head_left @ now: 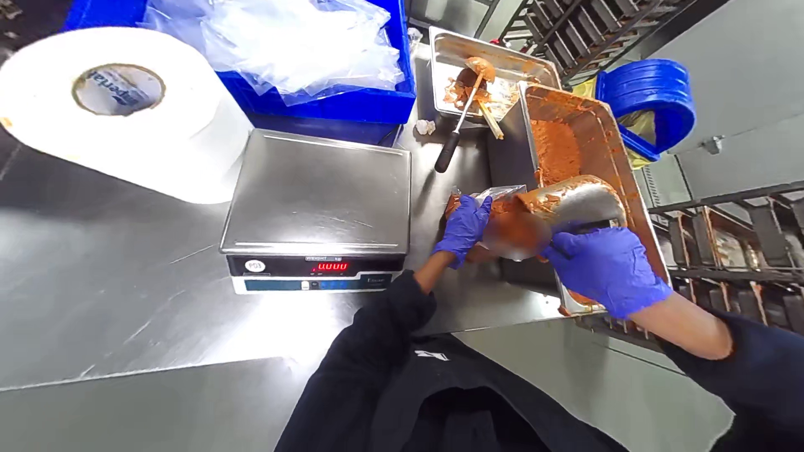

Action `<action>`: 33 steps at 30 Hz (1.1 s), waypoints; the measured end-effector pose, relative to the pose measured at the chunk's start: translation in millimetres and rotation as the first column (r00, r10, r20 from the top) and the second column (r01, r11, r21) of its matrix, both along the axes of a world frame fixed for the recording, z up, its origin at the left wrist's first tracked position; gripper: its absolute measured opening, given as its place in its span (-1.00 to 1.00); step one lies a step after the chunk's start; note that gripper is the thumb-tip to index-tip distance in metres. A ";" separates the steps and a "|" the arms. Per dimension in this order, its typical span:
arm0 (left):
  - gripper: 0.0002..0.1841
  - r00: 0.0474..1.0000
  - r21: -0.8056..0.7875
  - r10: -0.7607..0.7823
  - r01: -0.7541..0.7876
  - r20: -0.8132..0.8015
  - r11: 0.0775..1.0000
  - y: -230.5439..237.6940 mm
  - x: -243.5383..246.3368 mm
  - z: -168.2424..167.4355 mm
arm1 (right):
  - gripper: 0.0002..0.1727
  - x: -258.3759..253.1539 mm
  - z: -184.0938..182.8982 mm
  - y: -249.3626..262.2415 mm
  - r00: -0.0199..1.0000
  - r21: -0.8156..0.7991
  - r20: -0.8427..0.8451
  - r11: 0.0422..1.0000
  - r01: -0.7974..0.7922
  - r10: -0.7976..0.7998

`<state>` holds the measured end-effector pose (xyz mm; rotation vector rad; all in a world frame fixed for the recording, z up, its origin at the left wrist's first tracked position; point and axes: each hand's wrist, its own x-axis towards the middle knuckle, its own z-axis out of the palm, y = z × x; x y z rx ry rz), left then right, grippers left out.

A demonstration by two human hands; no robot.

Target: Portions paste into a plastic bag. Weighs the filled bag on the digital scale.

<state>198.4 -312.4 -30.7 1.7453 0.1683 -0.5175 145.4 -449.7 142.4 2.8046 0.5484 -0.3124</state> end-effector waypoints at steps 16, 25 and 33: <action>-0.35 1.000 0.000 0.013 -0.013 0.011 1.000 -4.7 2.6 0.8 | -0.58 3.5 15.3 -9.6 0.987 0.081 0.129 0.991 -0.102 0.091; -0.35 0.999 -0.030 0.001 0.001 0.045 1.000 -1.0 1.4 7.6 | -0.62 11.9 8.5 60.0 0.968 -0.445 -0.207 0.895 0.034 -0.140; -0.34 0.997 -0.009 -0.045 0.046 0.064 0.999 2.2 -3.6 3.6 | -0.60 6.0 14.6 55.8 0.955 -0.320 -0.148 0.926 0.200 -0.257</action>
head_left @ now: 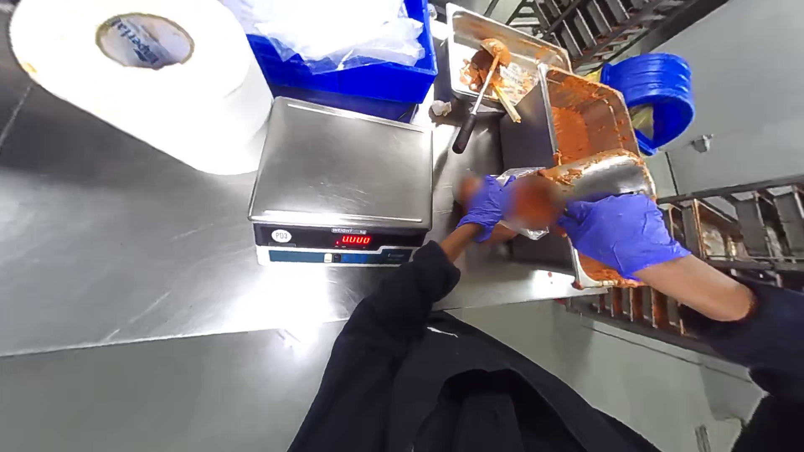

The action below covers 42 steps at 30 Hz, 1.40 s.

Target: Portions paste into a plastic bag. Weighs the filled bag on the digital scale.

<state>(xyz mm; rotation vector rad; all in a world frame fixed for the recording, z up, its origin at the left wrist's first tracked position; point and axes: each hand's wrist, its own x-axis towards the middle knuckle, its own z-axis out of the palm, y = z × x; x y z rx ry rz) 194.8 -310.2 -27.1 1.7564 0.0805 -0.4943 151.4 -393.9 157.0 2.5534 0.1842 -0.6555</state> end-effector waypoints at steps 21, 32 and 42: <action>-0.41 0.995 0.078 0.000 0.007 -0.096 0.997 8.9 7.8 4.5 | -0.83 24.1 -33.0 -280.7 0.686 0.879 0.018 0.338 0.336 -0.728; -0.35 0.990 0.416 -0.053 -0.007 0.133 0.909 9.6 33.0 19.5 | -0.65 -10.0 -63.8 -249.6 0.958 0.906 0.164 0.420 -0.051 -0.236; -0.42 0.978 0.017 -0.192 0.194 -0.081 0.981 2.8 76.3 10.4 | -0.54 -50.2 -202.0 -67.1 0.411 0.500 -0.777 -0.864 -0.058 -0.477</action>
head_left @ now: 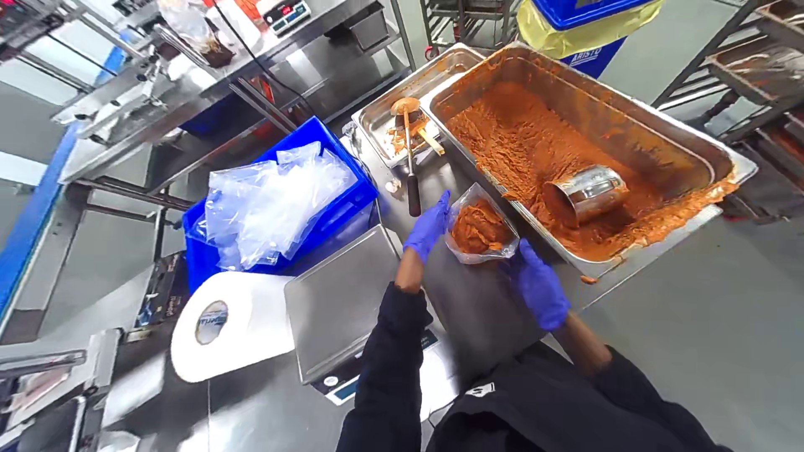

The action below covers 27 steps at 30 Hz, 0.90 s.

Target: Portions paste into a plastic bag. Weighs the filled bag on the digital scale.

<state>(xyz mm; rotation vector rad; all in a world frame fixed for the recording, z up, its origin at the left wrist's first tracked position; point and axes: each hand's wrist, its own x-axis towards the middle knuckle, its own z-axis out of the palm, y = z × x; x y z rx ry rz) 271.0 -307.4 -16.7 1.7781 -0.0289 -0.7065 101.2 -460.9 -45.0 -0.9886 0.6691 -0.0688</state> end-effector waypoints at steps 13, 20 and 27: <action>-0.49 0.939 -0.663 0.174 -0.333 -0.296 0.671 61.8 -66.3 83.4 | -0.43 -20.7 121.3 33.6 0.912 0.248 0.397 0.969 0.002 -0.104; -0.12 0.939 -0.727 0.268 -0.339 -0.218 0.597 156.5 -112.3 169.6 | -0.41 -14.6 196.7 69.3 0.678 0.016 0.665 0.902 -0.431 0.312; -0.23 0.812 -0.734 0.559 -0.483 -0.169 0.479 236.9 -151.1 163.0 | -0.35 22.9 194.9 145.9 0.707 0.049 0.512 0.805 -0.591 0.488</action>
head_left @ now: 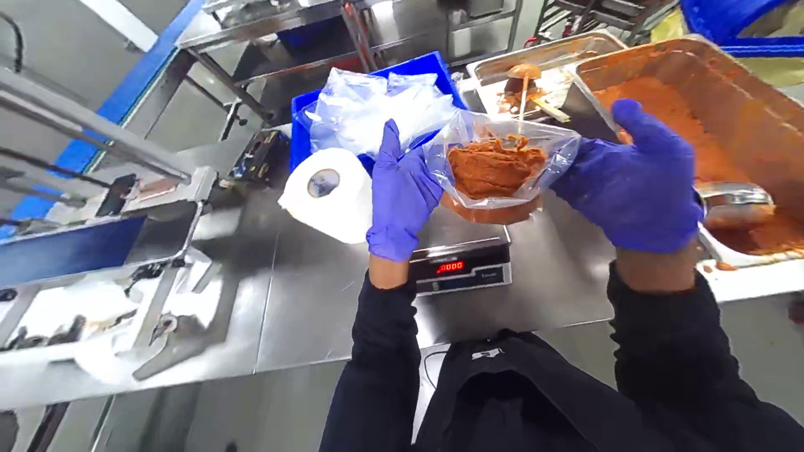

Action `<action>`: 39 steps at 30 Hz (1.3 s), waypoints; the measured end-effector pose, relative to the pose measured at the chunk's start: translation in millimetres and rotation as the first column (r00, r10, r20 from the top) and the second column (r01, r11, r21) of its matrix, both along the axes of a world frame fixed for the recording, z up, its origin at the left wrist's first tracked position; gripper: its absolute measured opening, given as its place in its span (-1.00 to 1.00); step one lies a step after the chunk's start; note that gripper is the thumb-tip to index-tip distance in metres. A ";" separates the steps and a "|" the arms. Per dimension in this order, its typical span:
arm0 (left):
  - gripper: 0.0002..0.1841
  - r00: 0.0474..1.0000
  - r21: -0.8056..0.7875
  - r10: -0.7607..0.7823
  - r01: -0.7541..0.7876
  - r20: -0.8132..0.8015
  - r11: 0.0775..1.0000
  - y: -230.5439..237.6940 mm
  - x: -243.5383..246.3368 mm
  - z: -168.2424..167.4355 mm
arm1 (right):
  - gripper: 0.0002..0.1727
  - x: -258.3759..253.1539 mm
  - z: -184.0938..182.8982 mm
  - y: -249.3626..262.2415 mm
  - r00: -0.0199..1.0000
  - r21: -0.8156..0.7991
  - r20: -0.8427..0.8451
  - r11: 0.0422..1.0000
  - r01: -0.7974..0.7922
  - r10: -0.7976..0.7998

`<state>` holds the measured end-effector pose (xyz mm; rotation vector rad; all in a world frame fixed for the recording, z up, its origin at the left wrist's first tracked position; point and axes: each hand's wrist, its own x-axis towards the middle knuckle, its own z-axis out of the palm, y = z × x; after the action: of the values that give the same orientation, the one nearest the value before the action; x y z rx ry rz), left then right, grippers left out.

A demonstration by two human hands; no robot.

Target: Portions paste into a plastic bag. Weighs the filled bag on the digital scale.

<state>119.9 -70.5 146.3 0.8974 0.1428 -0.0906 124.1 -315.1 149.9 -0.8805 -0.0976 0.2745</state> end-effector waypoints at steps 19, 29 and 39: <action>-0.31 0.955 0.583 0.199 -0.034 -0.220 0.812 46.8 -35.9 -80.1 | -0.62 51.1 -104.4 40.5 0.987 -0.580 0.012 0.803 0.139 -0.162; -0.33 0.931 0.558 0.347 -0.231 -0.110 0.797 52.2 -36.2 -91.4 | -0.65 50.4 -117.6 1.0 0.974 -0.622 0.096 0.752 0.218 -0.204; -0.25 0.898 0.347 0.440 -0.417 0.014 0.840 50.8 -96.8 -152.8 | -0.77 74.0 -191.3 -63.9 0.912 -0.469 -0.198 0.851 0.235 -0.360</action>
<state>23.1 -19.7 -6.5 1.1910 0.4307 0.3363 198.1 -379.0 -41.4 -1.2789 0.3813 0.1219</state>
